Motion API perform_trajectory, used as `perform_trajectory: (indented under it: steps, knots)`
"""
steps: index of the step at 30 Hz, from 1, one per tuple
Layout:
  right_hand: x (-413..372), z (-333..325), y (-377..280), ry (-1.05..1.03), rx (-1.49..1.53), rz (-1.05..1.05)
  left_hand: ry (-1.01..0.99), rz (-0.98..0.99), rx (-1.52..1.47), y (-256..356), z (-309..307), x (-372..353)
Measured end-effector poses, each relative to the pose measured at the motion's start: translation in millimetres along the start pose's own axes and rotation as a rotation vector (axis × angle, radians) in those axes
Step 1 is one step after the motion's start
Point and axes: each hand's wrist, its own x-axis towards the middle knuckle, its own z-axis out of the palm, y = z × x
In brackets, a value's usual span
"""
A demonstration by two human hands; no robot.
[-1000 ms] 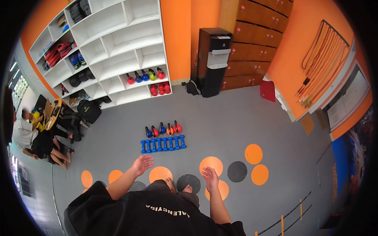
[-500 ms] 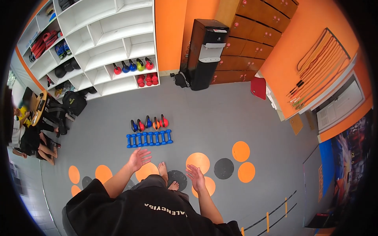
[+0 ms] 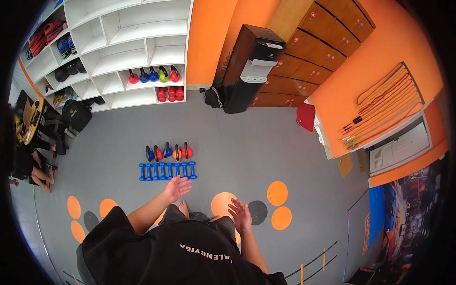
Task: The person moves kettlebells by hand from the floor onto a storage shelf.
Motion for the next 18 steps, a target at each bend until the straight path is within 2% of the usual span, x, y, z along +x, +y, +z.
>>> perform_trajectory:
  steps: [5,11,14,18]
  knots:
    - [45,-20,-29,-0.067,-0.017,0.033,-0.015,0.076,-0.042,11,22,22]
    - [114,-55,-78,-0.153,-0.036,0.09,0.227,0.093,-0.145,-14,38,40]
    - [148,-90,-95,-0.189,-0.039,0.157,0.306,0.109,-0.198,-32,65,44]
    - [204,-125,-128,-0.227,-0.077,0.25,0.311,0.154,-0.195,-42,116,41]
